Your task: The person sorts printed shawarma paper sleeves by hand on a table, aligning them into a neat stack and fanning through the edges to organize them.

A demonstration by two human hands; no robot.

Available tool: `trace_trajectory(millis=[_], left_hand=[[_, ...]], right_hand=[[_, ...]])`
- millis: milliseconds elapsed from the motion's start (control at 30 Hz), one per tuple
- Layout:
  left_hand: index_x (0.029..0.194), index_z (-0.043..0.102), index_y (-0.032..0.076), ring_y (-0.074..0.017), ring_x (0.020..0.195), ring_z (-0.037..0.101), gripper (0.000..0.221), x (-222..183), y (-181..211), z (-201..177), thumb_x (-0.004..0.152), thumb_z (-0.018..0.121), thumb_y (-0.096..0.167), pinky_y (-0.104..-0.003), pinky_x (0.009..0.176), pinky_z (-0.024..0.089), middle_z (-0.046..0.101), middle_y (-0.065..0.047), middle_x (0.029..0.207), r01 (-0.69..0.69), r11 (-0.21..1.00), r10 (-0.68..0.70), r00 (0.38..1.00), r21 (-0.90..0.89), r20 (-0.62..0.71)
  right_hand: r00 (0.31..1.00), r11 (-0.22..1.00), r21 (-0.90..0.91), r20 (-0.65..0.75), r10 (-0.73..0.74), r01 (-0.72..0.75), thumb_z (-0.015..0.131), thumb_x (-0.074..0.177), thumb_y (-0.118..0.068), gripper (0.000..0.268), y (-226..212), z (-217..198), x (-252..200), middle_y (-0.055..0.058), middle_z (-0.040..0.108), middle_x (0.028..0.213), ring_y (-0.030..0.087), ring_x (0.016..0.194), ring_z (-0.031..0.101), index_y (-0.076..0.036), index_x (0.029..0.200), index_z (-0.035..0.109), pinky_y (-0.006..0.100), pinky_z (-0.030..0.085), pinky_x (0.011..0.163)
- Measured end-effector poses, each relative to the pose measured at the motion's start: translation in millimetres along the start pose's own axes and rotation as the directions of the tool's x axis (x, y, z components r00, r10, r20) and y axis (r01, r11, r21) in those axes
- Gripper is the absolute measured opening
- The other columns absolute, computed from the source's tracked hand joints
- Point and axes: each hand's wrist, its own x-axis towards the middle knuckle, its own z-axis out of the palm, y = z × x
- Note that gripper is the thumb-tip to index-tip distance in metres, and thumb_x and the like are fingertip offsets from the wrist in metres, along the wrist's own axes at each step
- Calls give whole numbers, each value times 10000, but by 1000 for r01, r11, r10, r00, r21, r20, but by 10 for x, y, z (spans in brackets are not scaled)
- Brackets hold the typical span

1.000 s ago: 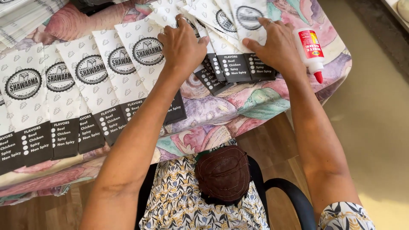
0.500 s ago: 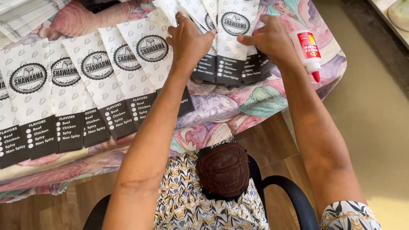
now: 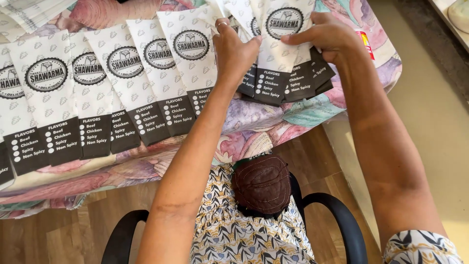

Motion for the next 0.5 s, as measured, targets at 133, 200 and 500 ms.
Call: trace_trajectory(millis=[133, 200, 500], left_hand=[[1477, 295, 29, -343, 1293, 553, 881, -71, -74, 10, 786, 804, 229, -440, 1003, 579, 395, -236, 1477, -30, 989, 30, 1000, -142, 1], [1454, 300, 18, -226, 1021, 551, 790, -157, 32, -107, 846, 750, 245, -331, 805, 564, 458, -138, 1208, 35, 975, -31, 999, -218, 23], [1061, 284, 141, -221, 917, 351, 818, -382, 509, -293, 551, 610, 691, -370, 808, 336, 324, -62, 1042, 246, 605, -53, 962, -757, 270]], right_hand=[[993, 955, 297, 107, -53, 18, 819, 665, -26, 563, -4, -81, -43, 38, 777, 1128, 243, 1010, 790, -143, 1187, 643, 413, 697, 848], [979, 963, 217, 86, -182, 160, 823, 633, 1, 629, -2, -160, 65, 35, 769, 1165, 235, 1043, 787, -149, 1202, 602, 395, 697, 859], [949, 889, -356, -21, -314, 287, 849, 851, -421, 383, -854, -259, -601, -55, 731, 1022, 97, 826, 704, -199, 1082, 639, 270, 590, 732]])
